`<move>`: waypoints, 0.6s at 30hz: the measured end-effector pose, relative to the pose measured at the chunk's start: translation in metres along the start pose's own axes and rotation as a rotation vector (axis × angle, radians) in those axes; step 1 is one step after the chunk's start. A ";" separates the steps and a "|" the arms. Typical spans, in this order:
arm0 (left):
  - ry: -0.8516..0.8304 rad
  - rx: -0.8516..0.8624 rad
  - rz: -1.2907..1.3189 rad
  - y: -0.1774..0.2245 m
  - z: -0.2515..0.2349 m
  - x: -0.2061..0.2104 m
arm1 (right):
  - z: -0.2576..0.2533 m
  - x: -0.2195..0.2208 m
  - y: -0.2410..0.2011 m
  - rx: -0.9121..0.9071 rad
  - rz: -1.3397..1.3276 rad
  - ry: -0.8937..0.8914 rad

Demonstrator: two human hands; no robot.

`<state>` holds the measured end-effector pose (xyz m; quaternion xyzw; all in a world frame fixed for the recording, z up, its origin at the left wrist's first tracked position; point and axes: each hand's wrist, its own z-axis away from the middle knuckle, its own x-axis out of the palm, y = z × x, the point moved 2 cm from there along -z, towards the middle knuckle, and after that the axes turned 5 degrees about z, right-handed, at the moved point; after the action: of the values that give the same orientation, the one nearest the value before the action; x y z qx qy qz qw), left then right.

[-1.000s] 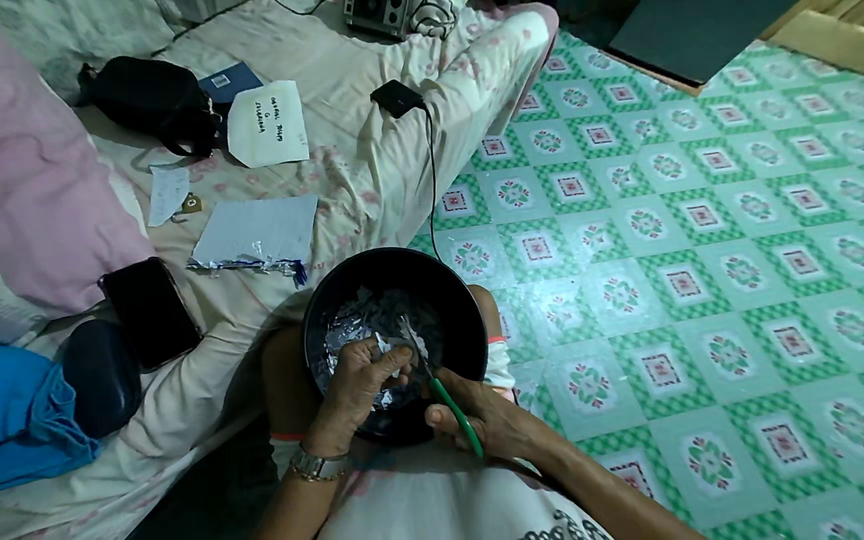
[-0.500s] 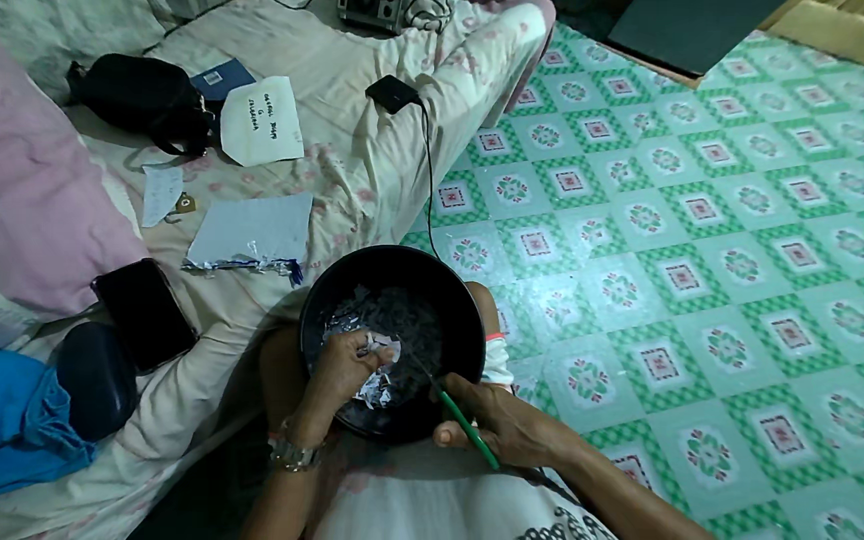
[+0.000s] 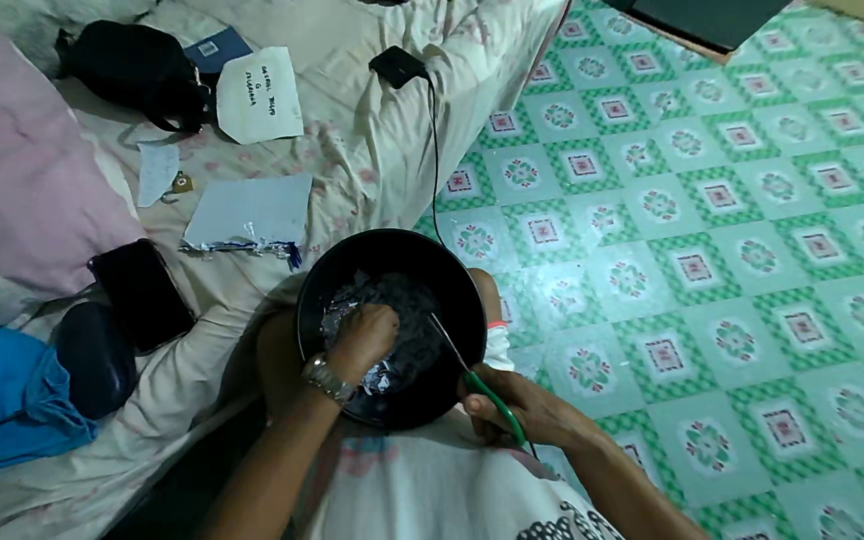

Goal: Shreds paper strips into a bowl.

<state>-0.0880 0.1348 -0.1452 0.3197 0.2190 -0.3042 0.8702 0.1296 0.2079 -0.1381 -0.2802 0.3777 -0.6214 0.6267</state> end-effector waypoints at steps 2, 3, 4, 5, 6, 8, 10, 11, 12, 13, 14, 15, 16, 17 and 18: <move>-0.091 0.084 -0.032 0.019 -0.011 0.016 | 0.001 0.000 0.001 -0.017 -0.006 0.027; -0.155 0.128 -0.070 0.030 -0.014 0.025 | 0.002 0.000 0.000 -0.025 -0.008 0.046; -0.219 0.140 -0.131 0.042 -0.015 0.033 | 0.002 0.000 -0.001 -0.033 -0.012 0.067; -0.275 0.112 -0.196 0.052 -0.016 0.040 | 0.003 0.000 -0.002 -0.041 -0.025 0.087; -0.319 0.070 -0.249 0.058 -0.017 0.044 | 0.003 0.000 -0.001 -0.050 -0.037 0.109; -0.351 0.007 -0.306 0.056 -0.023 0.052 | 0.005 0.001 -0.001 -0.071 -0.067 0.140; -0.314 0.000 -0.319 0.047 -0.028 0.054 | 0.006 0.002 0.001 -0.086 -0.090 0.161; -0.280 0.000 -0.304 0.042 -0.030 0.053 | 0.006 0.003 0.002 -0.084 -0.099 0.166; -0.241 -0.010 -0.273 0.039 -0.032 0.048 | 0.006 0.003 0.003 -0.078 -0.104 0.167; -0.207 -0.037 -0.225 0.037 -0.034 0.042 | 0.006 0.002 0.003 -0.071 -0.104 0.166; -0.168 -0.058 -0.177 0.034 -0.036 0.035 | 0.006 0.001 0.003 -0.060 -0.098 0.162; -0.123 -0.070 -0.126 0.030 -0.037 0.028 | 0.006 0.000 0.003 -0.053 -0.090 0.157; -0.064 -0.057 -0.069 0.024 -0.037 0.022 | 0.005 -0.001 0.002 -0.049 -0.077 0.153; 0.016 -0.001 0.002 0.015 -0.037 0.018 | 0.005 -0.002 0.000 -0.041 -0.063 0.147; 0.078 0.056 0.063 0.009 -0.033 0.011 | 0.005 -0.003 -0.002 -0.031 -0.050 0.140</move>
<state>-0.0801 0.1594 -0.1708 0.3626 0.2339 -0.2698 0.8608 0.1329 0.2105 -0.1337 -0.2551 0.4230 -0.6490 0.5786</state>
